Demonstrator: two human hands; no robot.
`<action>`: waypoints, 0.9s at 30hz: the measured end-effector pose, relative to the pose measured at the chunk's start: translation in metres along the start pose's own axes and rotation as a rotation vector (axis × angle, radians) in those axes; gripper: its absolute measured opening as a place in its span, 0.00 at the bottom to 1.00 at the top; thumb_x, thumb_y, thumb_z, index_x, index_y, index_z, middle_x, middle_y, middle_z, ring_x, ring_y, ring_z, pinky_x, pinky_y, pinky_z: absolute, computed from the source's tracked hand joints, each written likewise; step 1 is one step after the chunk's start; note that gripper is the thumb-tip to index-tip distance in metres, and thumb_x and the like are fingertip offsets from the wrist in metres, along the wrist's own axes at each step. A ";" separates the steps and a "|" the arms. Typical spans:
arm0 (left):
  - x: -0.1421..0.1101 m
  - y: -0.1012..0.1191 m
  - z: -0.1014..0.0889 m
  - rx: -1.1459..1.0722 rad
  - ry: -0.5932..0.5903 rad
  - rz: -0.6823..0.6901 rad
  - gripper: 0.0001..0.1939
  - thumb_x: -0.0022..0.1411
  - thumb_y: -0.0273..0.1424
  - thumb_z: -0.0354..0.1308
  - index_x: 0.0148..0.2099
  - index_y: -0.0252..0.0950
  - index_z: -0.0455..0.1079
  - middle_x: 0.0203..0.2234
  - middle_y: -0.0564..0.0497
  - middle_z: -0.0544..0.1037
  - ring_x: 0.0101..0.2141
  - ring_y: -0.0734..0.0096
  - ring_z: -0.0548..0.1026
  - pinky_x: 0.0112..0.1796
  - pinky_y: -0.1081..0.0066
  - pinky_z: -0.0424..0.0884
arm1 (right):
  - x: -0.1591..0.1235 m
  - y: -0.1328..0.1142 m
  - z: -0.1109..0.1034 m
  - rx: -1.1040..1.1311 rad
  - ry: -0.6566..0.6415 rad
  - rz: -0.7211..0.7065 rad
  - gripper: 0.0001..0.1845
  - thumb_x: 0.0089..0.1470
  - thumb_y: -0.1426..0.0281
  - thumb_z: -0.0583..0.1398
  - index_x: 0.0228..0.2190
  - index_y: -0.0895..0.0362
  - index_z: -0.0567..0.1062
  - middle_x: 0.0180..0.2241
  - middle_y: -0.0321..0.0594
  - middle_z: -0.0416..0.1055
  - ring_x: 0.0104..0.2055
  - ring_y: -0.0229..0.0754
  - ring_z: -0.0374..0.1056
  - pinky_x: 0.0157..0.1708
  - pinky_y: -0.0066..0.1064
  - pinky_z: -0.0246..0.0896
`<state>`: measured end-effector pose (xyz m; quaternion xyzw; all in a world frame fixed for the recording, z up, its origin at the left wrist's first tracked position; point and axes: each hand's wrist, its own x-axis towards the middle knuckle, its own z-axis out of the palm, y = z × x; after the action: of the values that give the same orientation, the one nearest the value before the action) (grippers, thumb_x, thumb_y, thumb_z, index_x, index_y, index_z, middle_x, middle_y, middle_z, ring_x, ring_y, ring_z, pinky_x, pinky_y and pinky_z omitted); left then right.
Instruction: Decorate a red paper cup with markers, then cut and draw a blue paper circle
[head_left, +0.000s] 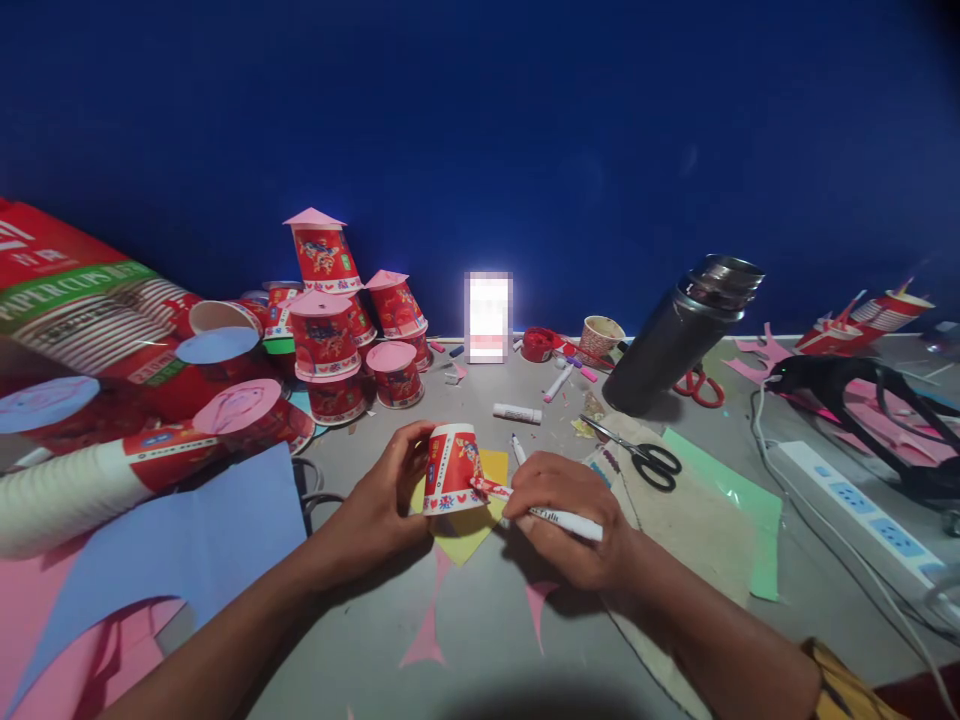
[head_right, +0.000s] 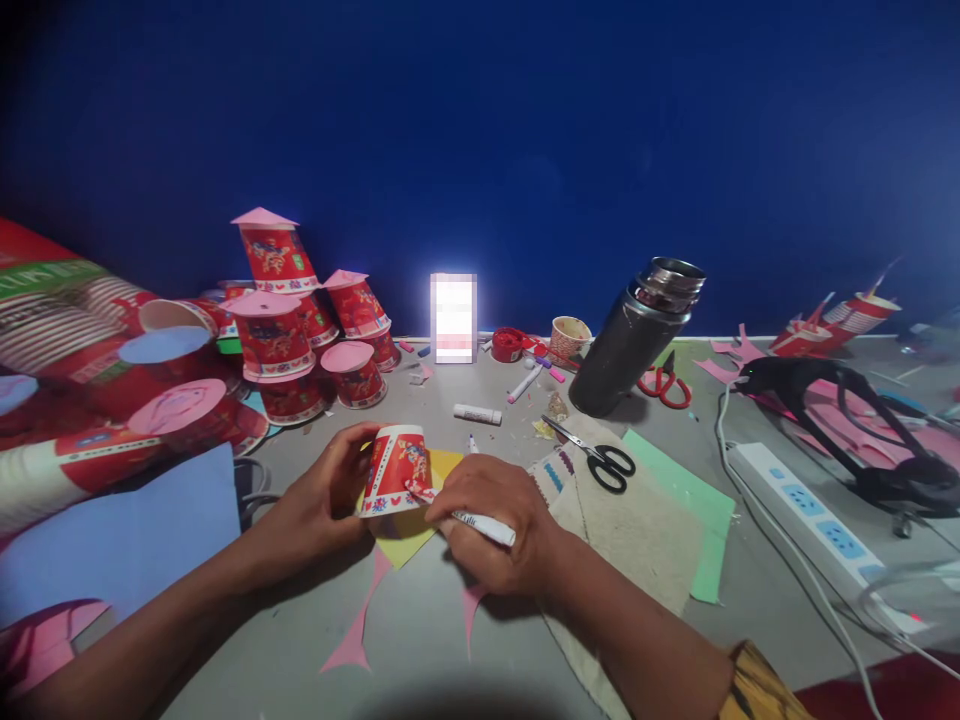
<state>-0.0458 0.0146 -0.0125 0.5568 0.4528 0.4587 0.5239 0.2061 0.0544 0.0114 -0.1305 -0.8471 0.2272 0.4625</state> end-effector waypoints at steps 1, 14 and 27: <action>0.000 -0.001 0.000 -0.003 0.003 0.001 0.41 0.55 0.32 0.76 0.65 0.43 0.58 0.67 0.37 0.68 0.67 0.44 0.69 0.65 0.46 0.68 | 0.001 0.000 0.000 0.012 0.021 -0.012 0.10 0.60 0.77 0.60 0.40 0.54 0.79 0.31 0.41 0.79 0.35 0.44 0.76 0.37 0.35 0.74; -0.002 0.007 0.003 0.040 0.012 -0.042 0.41 0.55 0.34 0.76 0.64 0.44 0.57 0.68 0.37 0.67 0.66 0.43 0.72 0.64 0.46 0.70 | 0.005 -0.004 0.002 0.001 0.186 0.108 0.06 0.62 0.75 0.62 0.37 0.54 0.80 0.31 0.41 0.81 0.32 0.42 0.75 0.35 0.34 0.70; -0.001 -0.001 -0.008 0.096 0.044 -0.001 0.40 0.57 0.38 0.75 0.63 0.44 0.54 0.67 0.35 0.66 0.67 0.42 0.69 0.66 0.47 0.67 | 0.000 0.001 0.005 0.412 0.369 0.590 0.08 0.61 0.63 0.67 0.35 0.55 0.79 0.30 0.37 0.79 0.32 0.40 0.74 0.31 0.29 0.67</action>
<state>-0.0540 0.0150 -0.0129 0.5710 0.4859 0.4482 0.4869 0.2016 0.0540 0.0084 -0.3112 -0.6130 0.4878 0.5380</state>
